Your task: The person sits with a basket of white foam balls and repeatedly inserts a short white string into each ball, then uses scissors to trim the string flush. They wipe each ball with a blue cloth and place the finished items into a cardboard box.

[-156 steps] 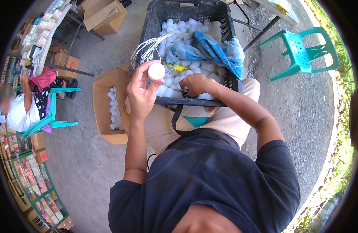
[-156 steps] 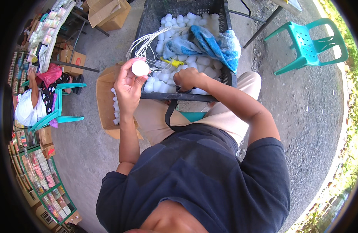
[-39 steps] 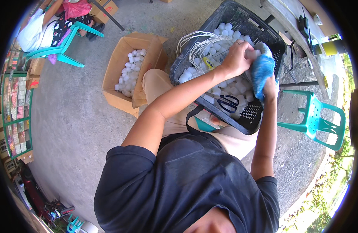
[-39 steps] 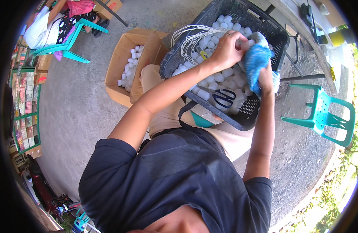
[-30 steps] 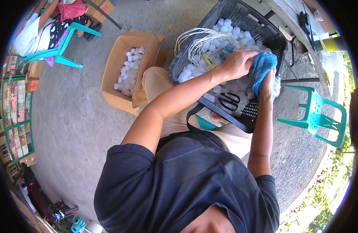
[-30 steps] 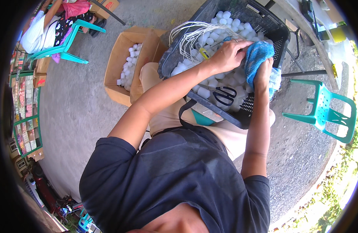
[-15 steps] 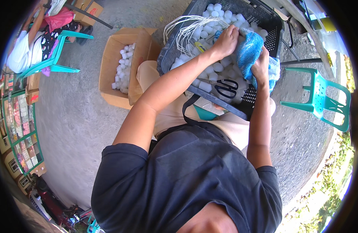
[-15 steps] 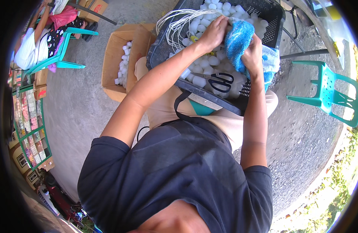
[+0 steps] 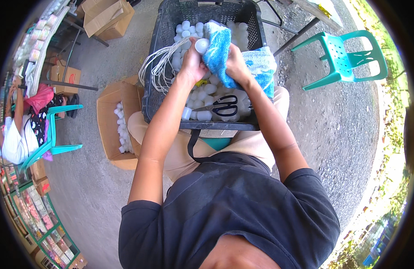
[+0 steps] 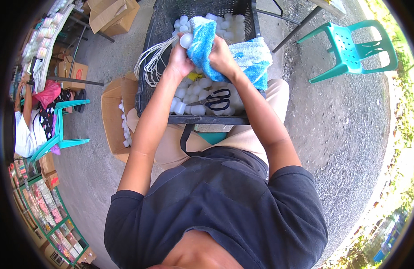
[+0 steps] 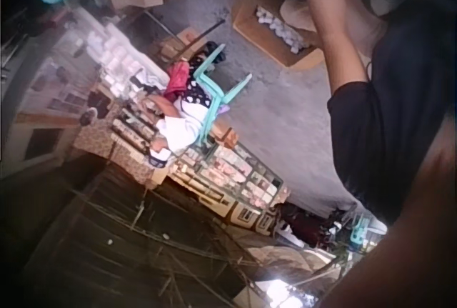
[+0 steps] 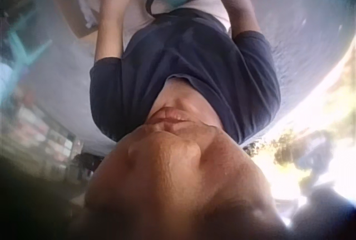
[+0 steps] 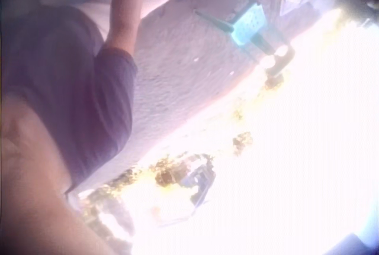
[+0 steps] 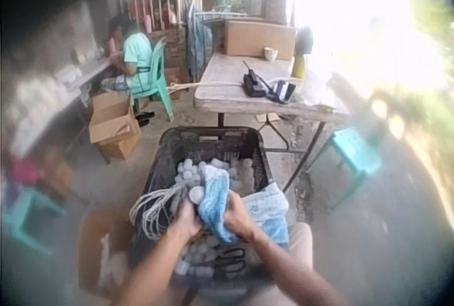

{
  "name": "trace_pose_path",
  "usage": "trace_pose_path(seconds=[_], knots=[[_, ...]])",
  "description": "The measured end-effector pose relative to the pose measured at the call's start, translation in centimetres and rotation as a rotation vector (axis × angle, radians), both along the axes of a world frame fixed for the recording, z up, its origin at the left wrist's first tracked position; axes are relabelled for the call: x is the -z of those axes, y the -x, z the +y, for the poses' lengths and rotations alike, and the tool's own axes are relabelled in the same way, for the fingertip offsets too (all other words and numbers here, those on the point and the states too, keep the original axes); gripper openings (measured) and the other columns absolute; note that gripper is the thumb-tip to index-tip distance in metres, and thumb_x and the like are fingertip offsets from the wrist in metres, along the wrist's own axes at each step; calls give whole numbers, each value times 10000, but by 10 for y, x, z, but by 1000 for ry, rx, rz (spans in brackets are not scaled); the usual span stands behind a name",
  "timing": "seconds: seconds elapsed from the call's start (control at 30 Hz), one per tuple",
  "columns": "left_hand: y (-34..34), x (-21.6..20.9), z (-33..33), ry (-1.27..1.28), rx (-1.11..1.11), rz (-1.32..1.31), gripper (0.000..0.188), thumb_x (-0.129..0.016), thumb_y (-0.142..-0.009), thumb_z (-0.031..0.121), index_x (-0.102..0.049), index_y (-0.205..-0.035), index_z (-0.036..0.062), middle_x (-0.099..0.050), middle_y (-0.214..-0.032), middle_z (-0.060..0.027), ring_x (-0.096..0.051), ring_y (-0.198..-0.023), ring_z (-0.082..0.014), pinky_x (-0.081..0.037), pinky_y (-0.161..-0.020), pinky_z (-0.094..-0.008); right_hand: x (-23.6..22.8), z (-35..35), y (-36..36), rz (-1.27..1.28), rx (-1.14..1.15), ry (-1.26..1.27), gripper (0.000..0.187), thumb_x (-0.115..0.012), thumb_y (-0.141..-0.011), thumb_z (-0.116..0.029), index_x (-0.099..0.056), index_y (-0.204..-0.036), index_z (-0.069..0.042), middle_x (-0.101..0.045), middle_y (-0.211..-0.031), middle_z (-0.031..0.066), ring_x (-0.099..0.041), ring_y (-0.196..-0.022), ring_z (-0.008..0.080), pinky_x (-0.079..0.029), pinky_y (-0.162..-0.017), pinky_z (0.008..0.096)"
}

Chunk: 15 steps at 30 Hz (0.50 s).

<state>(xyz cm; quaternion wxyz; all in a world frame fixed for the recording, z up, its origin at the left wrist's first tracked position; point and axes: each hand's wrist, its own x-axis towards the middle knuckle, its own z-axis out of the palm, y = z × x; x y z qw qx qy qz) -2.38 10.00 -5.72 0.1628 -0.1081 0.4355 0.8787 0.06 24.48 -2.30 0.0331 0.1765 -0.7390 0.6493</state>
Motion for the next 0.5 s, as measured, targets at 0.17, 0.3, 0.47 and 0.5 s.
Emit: trace_pose_path(seconds=[0.17, 0.3, 0.47, 0.5], knots=[[-4, 6, 13, 1078, -120, 333, 560, -337, -1002, 452, -591, -1022, -47, -638, -834, -245, -632, -856, -407, -481, -755, -447, -1, 6, 0, -53, 111, 157, 168, -651, -802, -71, -642, -935, 32, -663, -823, 45, -584, -772, 88, -503, -676, 272], [-19, -24, 23, 920, -236, 705, 372, -588, -932, 318, -594, -1079, -24, -605, -840, -163, -612, -758, -279, -488, -691, -364, 11, 10, 7, -73, 279, 348, 152, -648, -811, -64, -641, -942, 13, -668, -839, 39, -603, -742, 99, -505, -652, 262], [-16, -35, 21, 996, -9, 1109, 347, -674, -881, 264, -635, -1150, 48, -580, -1029, -75, -592, -810, -134, -541, -681, -260, 33, 25, 23, -38, 399, 267, 124, -599, -812, -46, -643, -915, 8, -666, -855, 66, -604, -767, 127, -510, -686, 295], [-18, -37, 20, 991, -13, 1108, 319, -708, -844, 192, -641, -1116, 40, -602, -1081, -85, -613, -871, -174, -531, -735, -293, 32, 24, 17, -120, 350, 292, 125, -589, -818, -54, -645, -912, 5, -662, -845, 64, -600, -764, 124, -508, -681, 296]])
